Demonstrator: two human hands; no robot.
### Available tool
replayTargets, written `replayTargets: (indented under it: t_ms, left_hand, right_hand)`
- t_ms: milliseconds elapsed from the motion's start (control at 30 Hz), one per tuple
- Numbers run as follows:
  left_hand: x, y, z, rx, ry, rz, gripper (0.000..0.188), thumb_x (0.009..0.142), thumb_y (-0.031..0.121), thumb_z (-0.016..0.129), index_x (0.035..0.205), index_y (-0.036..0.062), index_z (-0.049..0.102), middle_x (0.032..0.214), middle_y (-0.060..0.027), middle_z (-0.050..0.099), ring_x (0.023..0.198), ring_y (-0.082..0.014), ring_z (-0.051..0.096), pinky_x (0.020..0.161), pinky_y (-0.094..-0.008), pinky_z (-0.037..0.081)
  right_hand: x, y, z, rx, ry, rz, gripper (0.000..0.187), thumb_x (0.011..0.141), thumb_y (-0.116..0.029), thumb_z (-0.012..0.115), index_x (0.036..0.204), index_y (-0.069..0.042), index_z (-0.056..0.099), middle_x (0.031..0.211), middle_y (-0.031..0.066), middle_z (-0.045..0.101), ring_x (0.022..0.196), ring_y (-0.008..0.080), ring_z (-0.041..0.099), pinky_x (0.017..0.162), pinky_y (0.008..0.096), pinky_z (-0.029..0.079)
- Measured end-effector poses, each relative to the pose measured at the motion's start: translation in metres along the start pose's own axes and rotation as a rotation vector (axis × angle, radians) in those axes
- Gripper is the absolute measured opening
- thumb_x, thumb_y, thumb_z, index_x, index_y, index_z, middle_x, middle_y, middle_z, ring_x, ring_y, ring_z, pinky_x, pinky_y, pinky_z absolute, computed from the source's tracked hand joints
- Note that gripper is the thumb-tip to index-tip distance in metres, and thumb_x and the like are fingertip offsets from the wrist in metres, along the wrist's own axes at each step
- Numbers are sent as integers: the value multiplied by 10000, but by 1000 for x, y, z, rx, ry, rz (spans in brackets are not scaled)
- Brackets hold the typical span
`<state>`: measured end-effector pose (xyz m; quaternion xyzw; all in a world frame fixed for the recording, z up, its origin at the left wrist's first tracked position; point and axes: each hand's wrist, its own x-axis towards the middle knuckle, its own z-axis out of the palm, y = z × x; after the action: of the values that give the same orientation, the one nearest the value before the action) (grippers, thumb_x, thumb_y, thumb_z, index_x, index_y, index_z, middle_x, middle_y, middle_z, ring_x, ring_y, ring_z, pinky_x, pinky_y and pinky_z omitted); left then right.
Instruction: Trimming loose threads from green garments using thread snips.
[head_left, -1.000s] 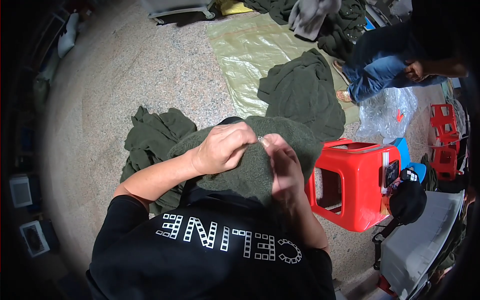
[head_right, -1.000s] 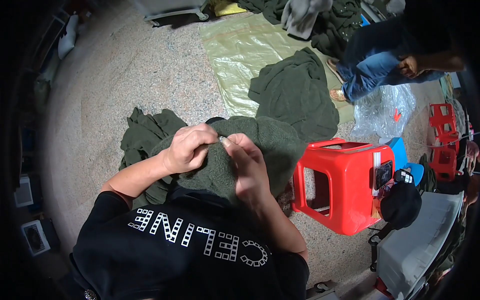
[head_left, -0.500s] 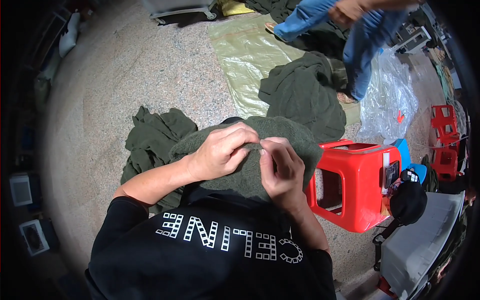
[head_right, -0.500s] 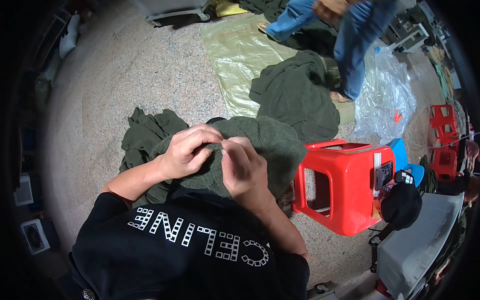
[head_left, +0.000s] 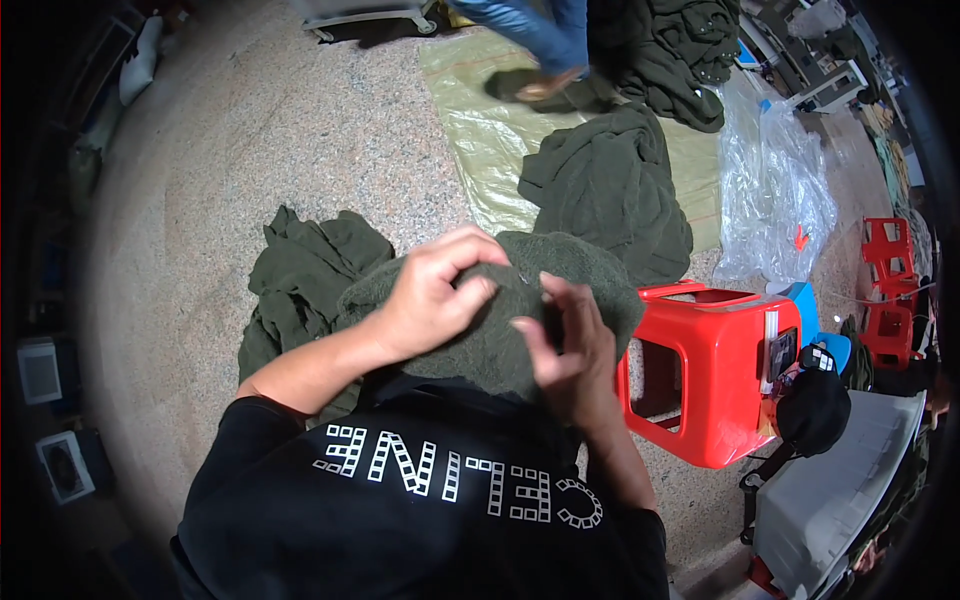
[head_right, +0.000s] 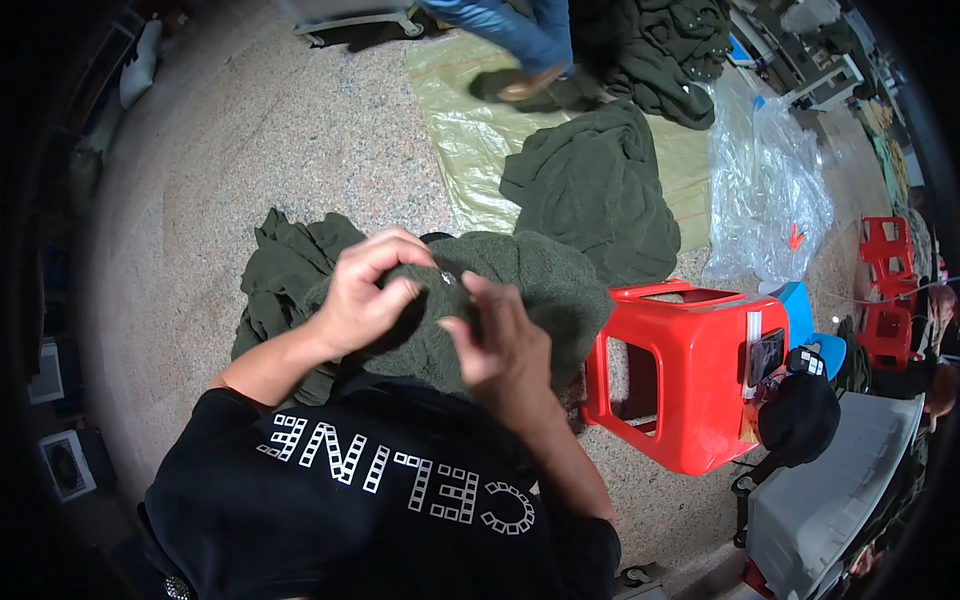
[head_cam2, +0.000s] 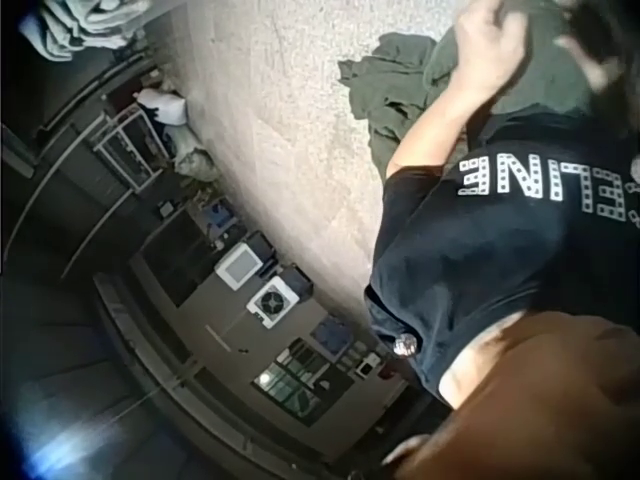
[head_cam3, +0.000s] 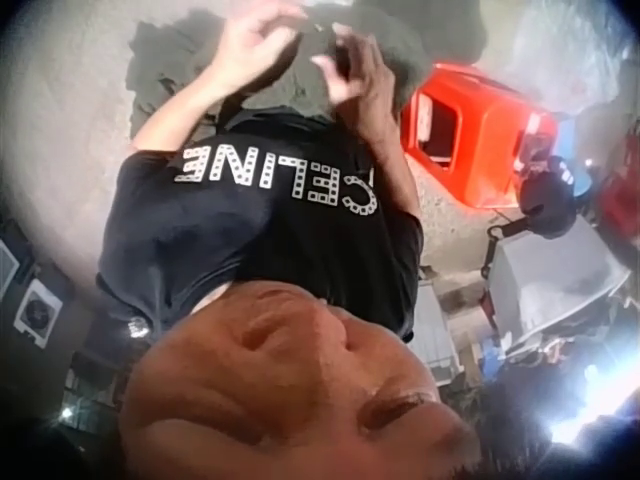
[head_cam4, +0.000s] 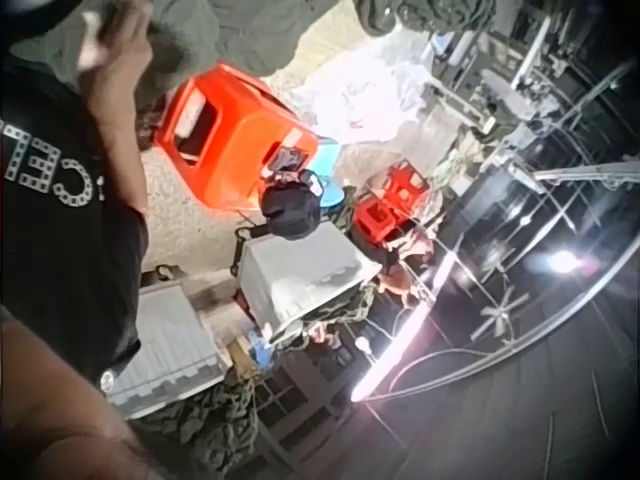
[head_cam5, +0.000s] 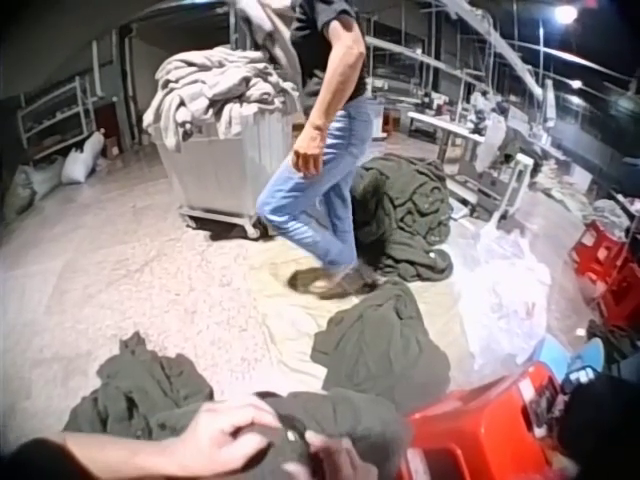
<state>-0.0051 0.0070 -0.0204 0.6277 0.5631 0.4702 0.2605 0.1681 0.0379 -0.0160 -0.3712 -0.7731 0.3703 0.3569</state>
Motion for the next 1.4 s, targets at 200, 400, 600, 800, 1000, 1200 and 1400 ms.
replayTargets:
  t_ms: [200,400,600,800,1000,1200,1400]
  left_hand:
    - [5,-9,-43,396,-139,92,192,688,-95,578,863,-17,570,782,-111,546,712,-253,574,608,-319,459]
    - [-2,-10,-55,373,29,-134,86,756,-45,568,836,-21,588,780,-89,615,641,-200,591,574,-280,456]
    - [-9,-1,-58,-1130,-81,-748,139,782,1,591,920,-12,593,845,-101,647,752,-153,635,728,-281,521]
    - [-26,4,-33,-1375,-260,-1032,205,783,-21,580,987,-35,590,925,-114,644,814,-175,642,771,-297,518]
    - [-28,-7,-29,-1481,-323,-1079,246,792,-16,563,1035,-55,567,966,-138,632,863,-203,634,791,-324,514]
    - [-40,0,-9,-1819,-551,-948,292,763,-32,585,1055,-40,571,994,-117,628,884,-186,627,812,-299,501]
    - [-45,12,-7,-1833,-697,-731,393,705,-38,647,1076,-98,532,1025,-148,615,836,-183,638,741,-278,524]
  right_hand:
    - [-11,41,-50,-257,-70,-30,138,759,8,566,897,5,560,751,126,554,690,249,583,617,312,458]
    - [-24,38,-60,-146,106,274,157,794,26,482,928,17,562,876,167,601,801,301,608,714,321,472]
    - [-28,49,-61,-155,181,211,255,809,7,420,1036,17,534,959,198,596,892,322,595,785,354,457]
    - [-25,79,-50,-306,276,143,296,813,-12,380,1077,42,502,1030,224,571,946,372,561,834,388,433]
    - [-14,96,-39,-369,307,188,318,801,-32,376,1090,17,501,980,223,573,860,346,576,765,369,448]
    - [-10,142,2,-447,276,15,320,770,-19,381,1056,-3,525,937,206,587,797,379,581,662,421,479]
    - [-2,124,16,-323,199,26,298,788,-2,367,1042,5,523,941,204,574,815,408,562,697,426,474]
